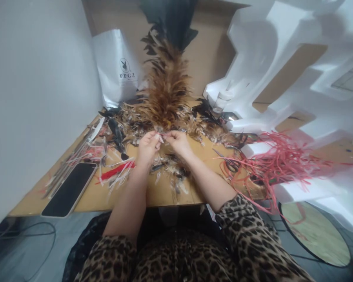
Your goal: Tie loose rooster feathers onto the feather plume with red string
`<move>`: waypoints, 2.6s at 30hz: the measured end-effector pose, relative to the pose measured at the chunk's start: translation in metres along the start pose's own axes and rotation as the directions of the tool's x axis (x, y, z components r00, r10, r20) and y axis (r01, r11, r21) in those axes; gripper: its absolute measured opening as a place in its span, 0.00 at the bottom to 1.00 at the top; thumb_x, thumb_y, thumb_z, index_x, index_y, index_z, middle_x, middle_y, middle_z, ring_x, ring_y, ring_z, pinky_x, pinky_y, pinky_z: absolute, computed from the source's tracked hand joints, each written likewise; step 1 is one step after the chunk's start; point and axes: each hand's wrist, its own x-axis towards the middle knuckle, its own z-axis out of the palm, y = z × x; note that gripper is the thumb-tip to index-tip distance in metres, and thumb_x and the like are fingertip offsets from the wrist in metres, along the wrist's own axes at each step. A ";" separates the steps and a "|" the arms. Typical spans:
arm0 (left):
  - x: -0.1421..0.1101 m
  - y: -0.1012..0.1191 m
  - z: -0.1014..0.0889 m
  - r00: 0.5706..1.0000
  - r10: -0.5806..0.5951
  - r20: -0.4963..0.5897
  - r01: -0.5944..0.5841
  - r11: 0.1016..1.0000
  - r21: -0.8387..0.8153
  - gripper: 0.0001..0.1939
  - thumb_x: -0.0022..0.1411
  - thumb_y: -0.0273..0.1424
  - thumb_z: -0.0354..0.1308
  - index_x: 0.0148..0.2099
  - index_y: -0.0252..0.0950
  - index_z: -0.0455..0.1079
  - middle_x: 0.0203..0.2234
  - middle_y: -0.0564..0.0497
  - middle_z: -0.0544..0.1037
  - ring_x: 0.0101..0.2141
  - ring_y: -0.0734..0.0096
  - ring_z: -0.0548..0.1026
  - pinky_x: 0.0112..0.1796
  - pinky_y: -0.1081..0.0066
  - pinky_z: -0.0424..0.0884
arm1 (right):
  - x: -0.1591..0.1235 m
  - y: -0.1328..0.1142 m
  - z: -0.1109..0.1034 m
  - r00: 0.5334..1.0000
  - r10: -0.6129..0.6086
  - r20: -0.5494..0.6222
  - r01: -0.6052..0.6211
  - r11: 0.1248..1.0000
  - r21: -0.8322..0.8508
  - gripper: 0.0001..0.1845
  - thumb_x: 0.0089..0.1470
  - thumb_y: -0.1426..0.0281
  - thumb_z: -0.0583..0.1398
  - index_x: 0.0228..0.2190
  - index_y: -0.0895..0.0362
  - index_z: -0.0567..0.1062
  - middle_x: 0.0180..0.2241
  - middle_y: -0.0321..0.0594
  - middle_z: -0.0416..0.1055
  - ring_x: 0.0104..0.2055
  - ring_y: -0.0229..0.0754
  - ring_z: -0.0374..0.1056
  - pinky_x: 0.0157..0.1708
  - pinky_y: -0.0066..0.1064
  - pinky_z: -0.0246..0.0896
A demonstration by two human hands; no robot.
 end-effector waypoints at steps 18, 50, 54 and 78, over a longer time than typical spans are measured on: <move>-0.003 -0.008 0.005 0.964 0.189 -0.188 -0.147 0.965 0.218 0.16 0.45 0.35 0.67 0.35 0.33 0.69 0.19 0.56 0.71 0.19 0.81 0.66 0.23 0.79 0.62 | -0.022 0.010 0.015 0.967 -0.236 -0.094 0.242 0.969 0.054 0.12 0.50 0.63 0.58 0.25 0.58 0.75 0.24 0.36 0.71 0.26 0.35 0.63 0.29 0.26 0.58; -0.024 -0.009 0.024 0.995 0.005 0.100 -0.013 0.997 0.074 0.12 0.56 0.40 0.60 0.36 0.35 0.71 0.17 0.55 0.65 0.17 0.81 0.61 0.17 0.80 0.56 | -0.012 -0.004 -0.007 0.965 0.002 0.261 -0.165 0.778 0.607 0.20 0.35 0.57 0.68 0.26 0.58 0.72 0.16 0.30 0.67 0.15 0.34 0.61 0.15 0.28 0.61; -0.027 -0.005 0.030 0.999 -0.036 0.038 0.037 0.999 -0.016 0.16 0.54 0.43 0.60 0.35 0.34 0.70 0.20 0.54 0.67 0.17 0.81 0.62 0.14 0.81 0.53 | -0.010 0.003 -0.006 0.957 0.032 0.289 -0.217 0.741 0.635 0.20 0.34 0.59 0.69 0.26 0.58 0.71 0.15 0.28 0.65 0.13 0.31 0.60 0.13 0.23 0.55; -0.014 -0.005 0.014 0.991 -0.115 -0.075 0.115 0.993 -0.004 0.14 0.45 0.35 0.68 0.32 0.32 0.70 0.19 0.56 0.67 0.17 0.85 0.61 0.13 0.83 0.53 | -0.017 0.003 -0.020 0.994 0.021 0.112 -0.050 0.963 0.264 0.20 0.37 0.54 0.66 0.21 0.60 0.72 0.16 0.28 0.63 0.19 0.28 0.52 0.22 0.23 0.47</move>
